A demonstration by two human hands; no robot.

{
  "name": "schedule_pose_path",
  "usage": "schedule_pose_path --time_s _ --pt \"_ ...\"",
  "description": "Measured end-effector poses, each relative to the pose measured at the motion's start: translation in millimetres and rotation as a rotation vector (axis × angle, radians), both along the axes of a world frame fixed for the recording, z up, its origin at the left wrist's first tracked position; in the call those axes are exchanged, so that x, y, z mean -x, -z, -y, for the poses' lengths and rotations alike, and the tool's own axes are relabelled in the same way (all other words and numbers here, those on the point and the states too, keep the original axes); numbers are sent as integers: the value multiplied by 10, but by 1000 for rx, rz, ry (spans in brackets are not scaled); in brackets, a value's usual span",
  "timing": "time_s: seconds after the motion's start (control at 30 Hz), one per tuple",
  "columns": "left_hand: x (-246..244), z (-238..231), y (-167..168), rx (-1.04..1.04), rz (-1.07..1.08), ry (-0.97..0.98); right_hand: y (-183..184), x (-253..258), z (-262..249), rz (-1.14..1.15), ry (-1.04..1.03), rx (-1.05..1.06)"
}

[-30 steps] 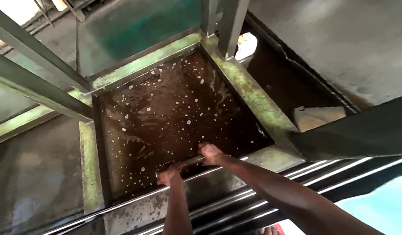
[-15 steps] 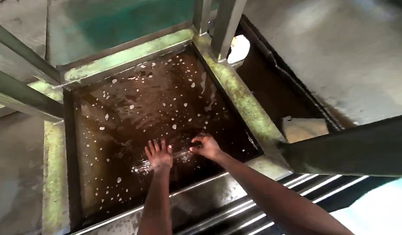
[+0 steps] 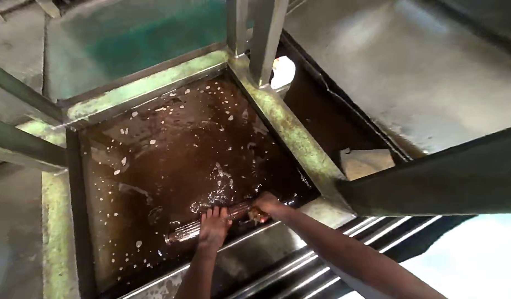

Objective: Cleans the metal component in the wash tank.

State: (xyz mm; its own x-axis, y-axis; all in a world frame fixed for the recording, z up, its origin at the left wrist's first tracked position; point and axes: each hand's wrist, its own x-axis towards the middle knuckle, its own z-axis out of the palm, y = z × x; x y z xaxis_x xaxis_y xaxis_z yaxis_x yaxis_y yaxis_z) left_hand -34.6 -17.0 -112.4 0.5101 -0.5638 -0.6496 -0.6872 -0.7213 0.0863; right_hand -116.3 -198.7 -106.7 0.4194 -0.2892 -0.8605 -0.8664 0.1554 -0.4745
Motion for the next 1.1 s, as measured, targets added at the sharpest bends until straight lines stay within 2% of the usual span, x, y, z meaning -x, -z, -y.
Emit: schedule_pose_path --time_s 0.07,0.13,0.2,0.3,0.37,0.43,0.6,0.7,0.87,0.93,0.97,1.03,1.07,1.1 --pt "-31 5 -9 0 45 21 -172 -21 -37 85 106 -207" --pt "-174 83 -39 -24 53 62 -381 -40 -102 250 22 -277" --pt "-377 182 -99 -69 72 76 -556 -66 -184 447 -177 -226" --pt "-642 310 -202 -49 103 -88 -840 -161 -144 573 -492 12" --pt "-649 265 -37 54 139 -168 -847 -179 18 538 -653 186" --pt "-559 228 100 137 176 -210 -775 -105 215 447 -692 300" --pt "-299 201 0 96 168 -241 -216 214 623 110 -536 565" --pt "-112 154 -55 102 129 -280 -35 218 673 -52 -463 576" --pt "156 65 -50 129 74 -335 -101 114 573 -219 -484 589" --pt "229 44 -19 141 51 -364 -95 105 541 -204 -394 504" --pt "253 42 12 143 55 -372 -70 95 505 -141 -263 382" --pt "238 68 118 149 96 -365 9 19 355 89 85 -59" --pt "197 94 175 149 118 -354 -65 -52 249 179 167 -246" --pt "134 135 209 138 134 -341 -190 -128 140 264 129 -296"
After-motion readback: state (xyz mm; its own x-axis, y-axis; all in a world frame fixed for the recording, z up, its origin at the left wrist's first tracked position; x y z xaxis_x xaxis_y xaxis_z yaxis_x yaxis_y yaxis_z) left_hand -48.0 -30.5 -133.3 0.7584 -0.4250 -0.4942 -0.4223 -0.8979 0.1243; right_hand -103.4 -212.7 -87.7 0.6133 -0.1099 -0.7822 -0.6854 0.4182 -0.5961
